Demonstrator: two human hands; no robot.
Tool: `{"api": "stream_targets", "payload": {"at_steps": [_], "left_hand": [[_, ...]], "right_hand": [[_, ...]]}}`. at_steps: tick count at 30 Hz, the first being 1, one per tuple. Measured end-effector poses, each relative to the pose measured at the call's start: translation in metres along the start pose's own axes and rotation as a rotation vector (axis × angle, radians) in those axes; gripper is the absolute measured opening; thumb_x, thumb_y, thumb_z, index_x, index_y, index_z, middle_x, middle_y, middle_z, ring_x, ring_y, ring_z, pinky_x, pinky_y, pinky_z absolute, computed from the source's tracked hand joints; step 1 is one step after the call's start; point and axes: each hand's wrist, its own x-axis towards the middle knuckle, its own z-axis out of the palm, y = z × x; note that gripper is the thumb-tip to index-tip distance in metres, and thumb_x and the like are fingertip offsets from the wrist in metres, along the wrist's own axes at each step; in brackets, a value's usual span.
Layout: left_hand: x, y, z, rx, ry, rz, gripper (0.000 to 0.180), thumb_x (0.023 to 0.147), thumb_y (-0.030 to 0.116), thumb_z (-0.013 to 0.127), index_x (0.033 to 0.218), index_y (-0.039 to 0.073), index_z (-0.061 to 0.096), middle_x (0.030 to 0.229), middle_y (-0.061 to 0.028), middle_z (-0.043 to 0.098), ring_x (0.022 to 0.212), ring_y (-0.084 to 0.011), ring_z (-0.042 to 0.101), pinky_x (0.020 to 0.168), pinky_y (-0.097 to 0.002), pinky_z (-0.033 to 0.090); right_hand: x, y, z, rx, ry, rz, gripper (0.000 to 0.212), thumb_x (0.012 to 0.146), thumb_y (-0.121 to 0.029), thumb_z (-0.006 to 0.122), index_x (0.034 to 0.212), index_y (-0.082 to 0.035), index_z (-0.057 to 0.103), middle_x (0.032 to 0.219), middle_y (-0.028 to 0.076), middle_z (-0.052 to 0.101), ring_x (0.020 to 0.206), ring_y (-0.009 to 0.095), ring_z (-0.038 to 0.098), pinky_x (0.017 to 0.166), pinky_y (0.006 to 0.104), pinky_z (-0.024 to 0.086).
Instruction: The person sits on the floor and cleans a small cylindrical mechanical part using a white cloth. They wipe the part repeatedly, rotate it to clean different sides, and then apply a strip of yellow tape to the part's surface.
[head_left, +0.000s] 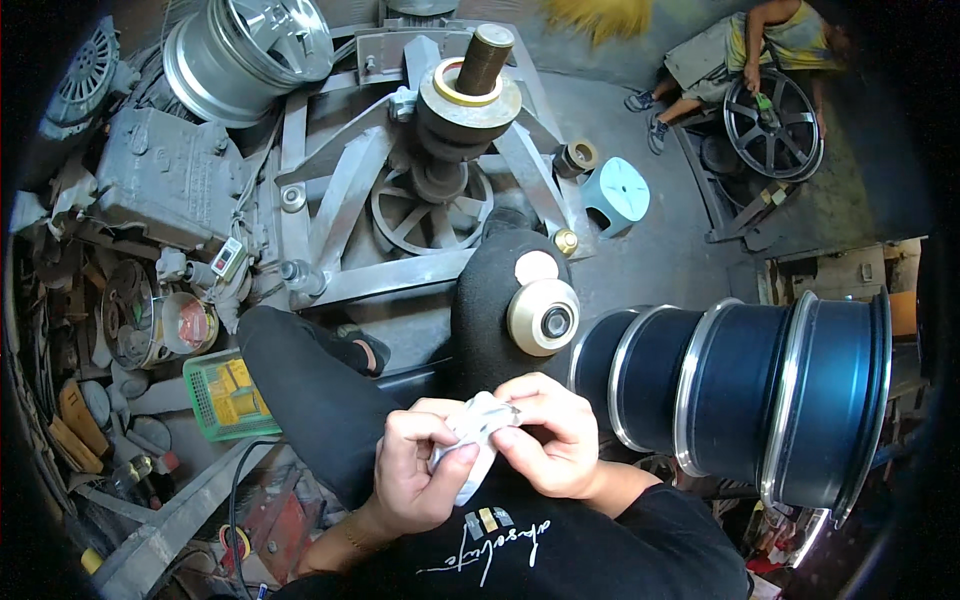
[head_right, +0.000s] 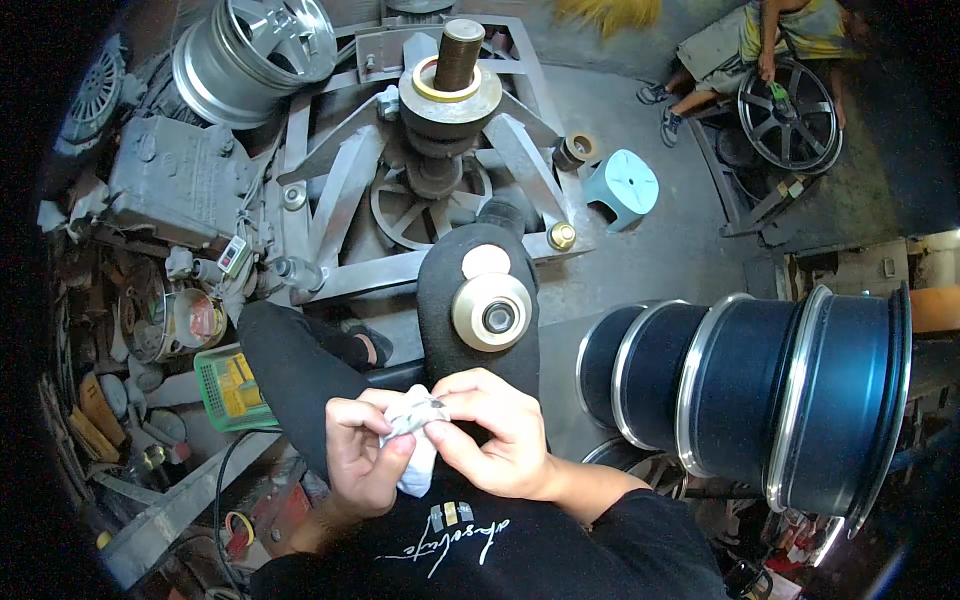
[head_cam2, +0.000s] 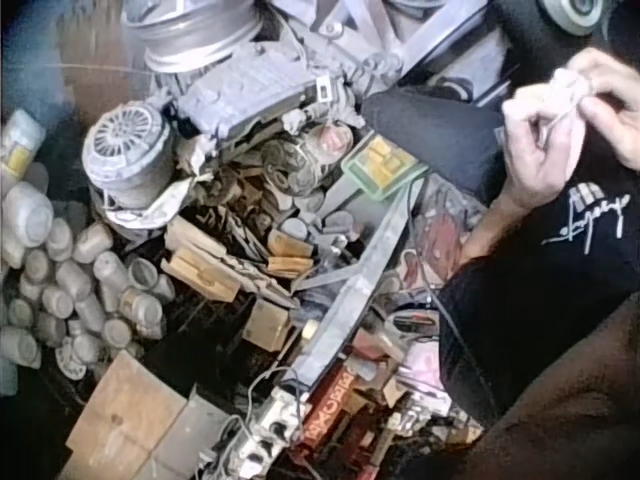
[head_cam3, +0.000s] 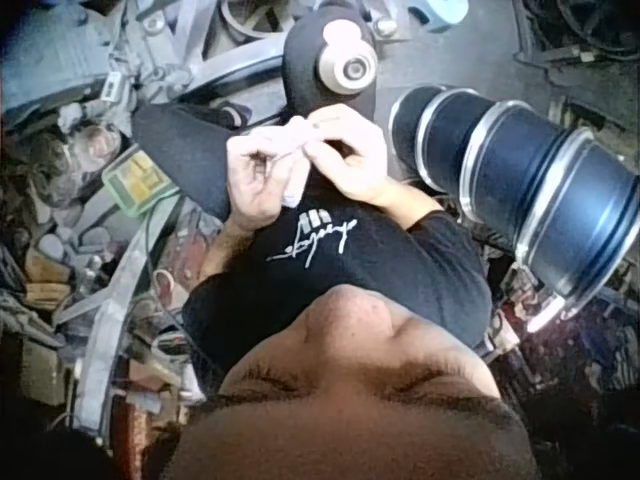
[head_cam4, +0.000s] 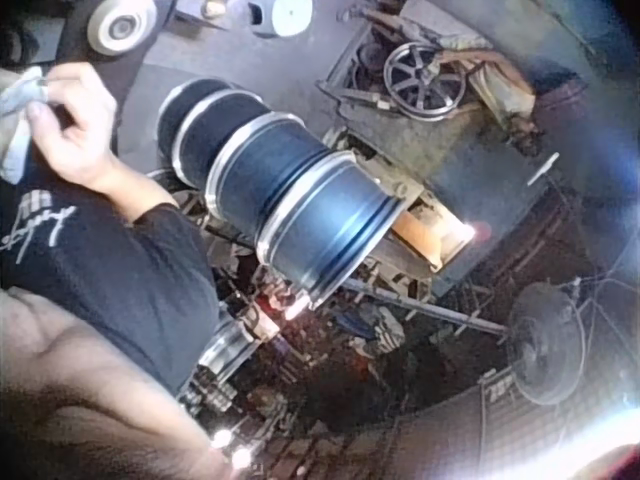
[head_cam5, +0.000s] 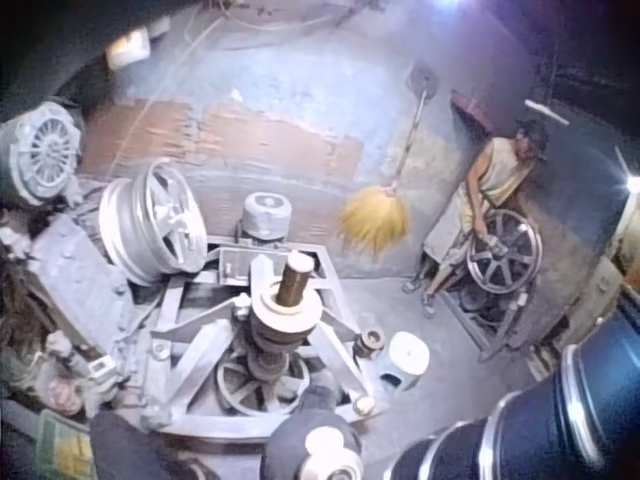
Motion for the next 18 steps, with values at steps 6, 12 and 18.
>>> {"api": "stream_targets", "payload": {"at_steps": [6,12,18], "left_hand": [[0.008,0.017,-0.004,-0.407,0.069,-0.207,0.042,0.090,-0.003,0.061,0.124,-0.002,0.036,0.111,-0.0169,0.055,0.104,-0.0193,0.055,0.095,-0.0354,0.045],[0.013,0.008,-0.027,-0.380,-0.182,-0.575,0.024,0.099,0.012,0.057,0.117,-0.004,0.057,0.103,-0.0076,0.062,0.084,-0.0054,0.055,0.071,-0.0211,0.042],[0.021,0.011,-0.013,-0.495,0.140,-0.309,0.007,0.094,0.006,0.057,0.097,0.001,0.054,0.094,-0.0094,0.062,0.085,-0.0096,0.055,0.076,-0.0258,0.043]], "right_hand": [[-0.006,0.001,-0.009,0.056,-0.038,0.111,0.012,0.085,0.001,0.069,0.096,0.006,0.069,0.088,0.019,0.070,0.078,0.025,0.069,0.071,0.0332,0.054],[-0.001,-0.004,-0.015,0.002,-0.102,0.106,0.013,0.089,0.001,0.065,0.100,0.006,0.069,0.089,0.018,0.070,0.077,0.025,0.068,0.071,0.0326,0.053],[0.000,-0.001,-0.018,-0.056,-0.180,0.136,0.016,0.089,-0.001,0.066,0.103,0.006,0.069,0.087,0.016,0.069,0.072,0.022,0.066,0.066,0.0310,0.051]]}}
